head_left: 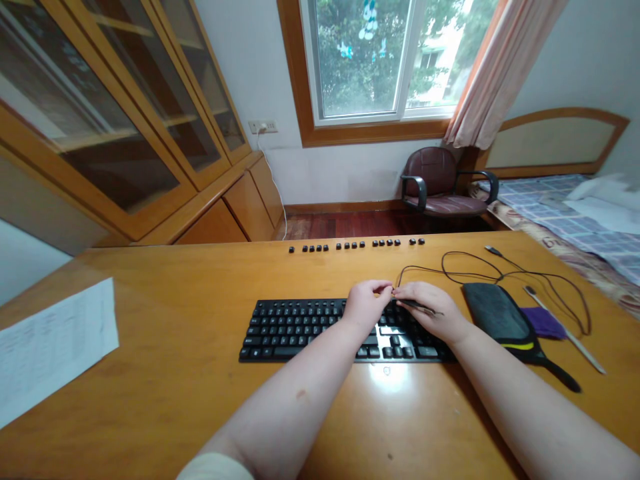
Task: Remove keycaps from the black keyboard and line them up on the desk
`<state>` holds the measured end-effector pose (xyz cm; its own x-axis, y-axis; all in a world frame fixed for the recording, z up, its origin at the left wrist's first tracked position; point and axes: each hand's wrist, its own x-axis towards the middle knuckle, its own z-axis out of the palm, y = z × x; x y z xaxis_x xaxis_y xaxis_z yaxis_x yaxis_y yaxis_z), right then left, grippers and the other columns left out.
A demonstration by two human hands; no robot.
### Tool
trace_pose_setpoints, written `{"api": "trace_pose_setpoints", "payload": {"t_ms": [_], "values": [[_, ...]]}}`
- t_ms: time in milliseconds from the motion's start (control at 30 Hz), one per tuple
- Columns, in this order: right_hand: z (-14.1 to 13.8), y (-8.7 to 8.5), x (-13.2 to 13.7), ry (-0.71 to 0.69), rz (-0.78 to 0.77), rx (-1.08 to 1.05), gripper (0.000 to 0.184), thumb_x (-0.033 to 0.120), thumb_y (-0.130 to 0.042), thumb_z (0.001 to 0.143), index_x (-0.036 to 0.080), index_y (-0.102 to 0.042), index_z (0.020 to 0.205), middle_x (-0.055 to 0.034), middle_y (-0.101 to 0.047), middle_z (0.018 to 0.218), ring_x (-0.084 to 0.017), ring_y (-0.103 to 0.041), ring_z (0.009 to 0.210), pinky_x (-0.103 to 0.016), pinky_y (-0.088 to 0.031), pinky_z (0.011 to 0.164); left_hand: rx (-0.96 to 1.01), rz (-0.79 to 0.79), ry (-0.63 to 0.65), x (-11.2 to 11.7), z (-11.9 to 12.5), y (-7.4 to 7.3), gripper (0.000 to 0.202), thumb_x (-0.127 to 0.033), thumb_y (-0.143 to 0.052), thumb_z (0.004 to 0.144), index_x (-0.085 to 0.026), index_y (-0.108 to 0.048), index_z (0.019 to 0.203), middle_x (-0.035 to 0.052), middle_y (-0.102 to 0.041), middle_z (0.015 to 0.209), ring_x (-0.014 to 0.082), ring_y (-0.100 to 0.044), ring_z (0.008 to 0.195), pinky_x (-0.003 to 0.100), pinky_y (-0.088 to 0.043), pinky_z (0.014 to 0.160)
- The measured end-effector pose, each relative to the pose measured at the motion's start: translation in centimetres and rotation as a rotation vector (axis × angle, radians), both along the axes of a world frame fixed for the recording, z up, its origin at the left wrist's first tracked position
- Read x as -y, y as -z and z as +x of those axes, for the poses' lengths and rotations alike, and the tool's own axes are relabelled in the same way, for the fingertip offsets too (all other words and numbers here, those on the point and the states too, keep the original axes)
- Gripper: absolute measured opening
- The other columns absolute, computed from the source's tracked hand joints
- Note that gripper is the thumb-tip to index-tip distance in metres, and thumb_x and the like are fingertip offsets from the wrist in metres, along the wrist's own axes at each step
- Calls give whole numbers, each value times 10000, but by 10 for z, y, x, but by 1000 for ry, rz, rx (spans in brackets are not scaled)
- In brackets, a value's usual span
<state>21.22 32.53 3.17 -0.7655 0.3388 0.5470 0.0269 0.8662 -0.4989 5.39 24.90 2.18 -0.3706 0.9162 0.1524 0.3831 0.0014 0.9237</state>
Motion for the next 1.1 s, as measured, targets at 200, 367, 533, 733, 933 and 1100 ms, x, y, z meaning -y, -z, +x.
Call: {"api": "trace_pose_setpoints", "payload": {"t_ms": [200, 367, 533, 733, 933, 1100], "values": [[-4, -1, 6, 138, -106, 54, 125, 271, -543, 840, 229, -650, 889, -51, -680, 832, -192, -626, 800, -340, -502, 750, -152, 29, -37, 3, 1, -4, 207, -189, -549, 807, -171, -710, 936, 59, -713, 978, 178, -653, 933, 327, -502, 886], [-2, 2, -1, 211, -282, -143, 184, 280, -464, 874, 197, -622, 826, -58, -625, 802, -193, -598, 789, -343, -480, 748, -167, 109, 67, 6, 2, -6, 232, -219, -558, 820, -191, -679, 1017, 52, -694, 1040, 173, -629, 986, 332, -482, 929], [0, 2, -9, 224, -203, -44, 245, 312, -511, 855, 231, -656, 1036, -53, -586, 850, -181, -570, 783, -317, -477, 702, -52, 122, 95, 4, 3, -1, 291, -216, -530, 838, -172, -627, 1109, 73, -676, 1077, 165, -636, 971, 323, -507, 898], [-2, 9, -12, 217, -135, 37, 295, 372, -620, 783, 251, -676, 1046, -59, -630, 899, -172, -602, 776, -304, -518, 685, -5, 123, 115, 2, 3, 4, 401, -201, -591, 799, -180, -565, 1199, 74, -674, 1075, 174, -635, 980, 345, -503, 911], [-3, 9, -6, 233, -55, 17, 218, 352, -597, 801, 262, -699, 971, -57, -668, 905, -183, -636, 814, -317, -534, 739, 20, 86, 146, 1, 3, 6, 434, -223, -611, 791, -191, -548, 1219, 70, -669, 1088, 173, -636, 987, 340, -500, 920], [6, -15, -23, 481, -66, -26, 256, 384, -609, 785, 224, -702, 962, -65, -689, 878, -204, -630, 763, -330, -507, 706, 24, 143, 110, 3, 4, 5, 401, -234, -572, 819, -168, -538, 1213, 89, -651, 1115, 162, -629, 980, 339, -482, 938]]}}
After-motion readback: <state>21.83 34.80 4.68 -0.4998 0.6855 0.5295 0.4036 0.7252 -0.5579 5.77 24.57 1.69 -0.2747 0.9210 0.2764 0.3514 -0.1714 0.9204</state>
